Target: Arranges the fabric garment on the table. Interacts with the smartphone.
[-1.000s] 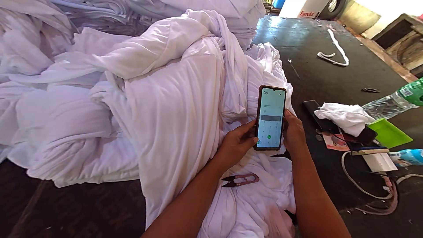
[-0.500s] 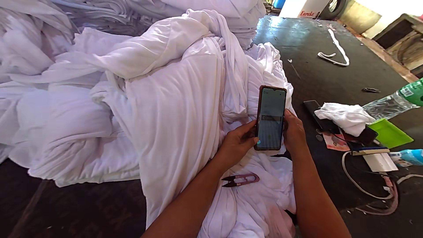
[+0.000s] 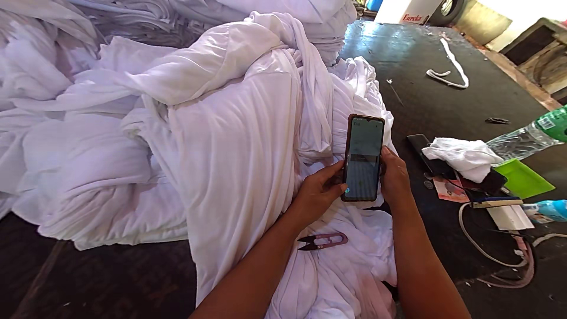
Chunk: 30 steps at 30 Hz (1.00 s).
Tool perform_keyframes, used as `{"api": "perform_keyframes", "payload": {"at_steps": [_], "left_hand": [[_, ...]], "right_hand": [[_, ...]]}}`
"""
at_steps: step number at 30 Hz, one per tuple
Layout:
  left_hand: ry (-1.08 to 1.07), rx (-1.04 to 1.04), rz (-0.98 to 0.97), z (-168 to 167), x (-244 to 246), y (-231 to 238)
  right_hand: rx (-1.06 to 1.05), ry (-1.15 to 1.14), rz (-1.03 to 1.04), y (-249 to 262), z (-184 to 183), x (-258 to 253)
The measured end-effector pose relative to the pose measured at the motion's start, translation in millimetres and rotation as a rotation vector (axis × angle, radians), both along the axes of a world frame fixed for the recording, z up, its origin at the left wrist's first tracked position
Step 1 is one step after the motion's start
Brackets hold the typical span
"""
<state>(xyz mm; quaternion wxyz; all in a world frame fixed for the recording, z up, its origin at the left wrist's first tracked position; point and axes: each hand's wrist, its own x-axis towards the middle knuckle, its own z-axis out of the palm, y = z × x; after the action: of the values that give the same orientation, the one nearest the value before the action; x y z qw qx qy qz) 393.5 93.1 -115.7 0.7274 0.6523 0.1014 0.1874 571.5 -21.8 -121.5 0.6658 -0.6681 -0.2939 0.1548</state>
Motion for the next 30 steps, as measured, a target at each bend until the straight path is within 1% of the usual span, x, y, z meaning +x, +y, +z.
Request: {"api": "perform_keyframes", "payload": {"at_steps": [12, 30], "left_hand": [[0.007, 0.013, 0.002, 0.0, 0.1, 0.1], [0.0, 0.007, 0.007, 0.0, -0.2, -0.3]], "right_hand": [[-0.034, -0.007, -0.01, -0.5, 0.2, 0.6], [-0.012, 0.008, -0.009, -0.2, 0.9, 0.1]]}}
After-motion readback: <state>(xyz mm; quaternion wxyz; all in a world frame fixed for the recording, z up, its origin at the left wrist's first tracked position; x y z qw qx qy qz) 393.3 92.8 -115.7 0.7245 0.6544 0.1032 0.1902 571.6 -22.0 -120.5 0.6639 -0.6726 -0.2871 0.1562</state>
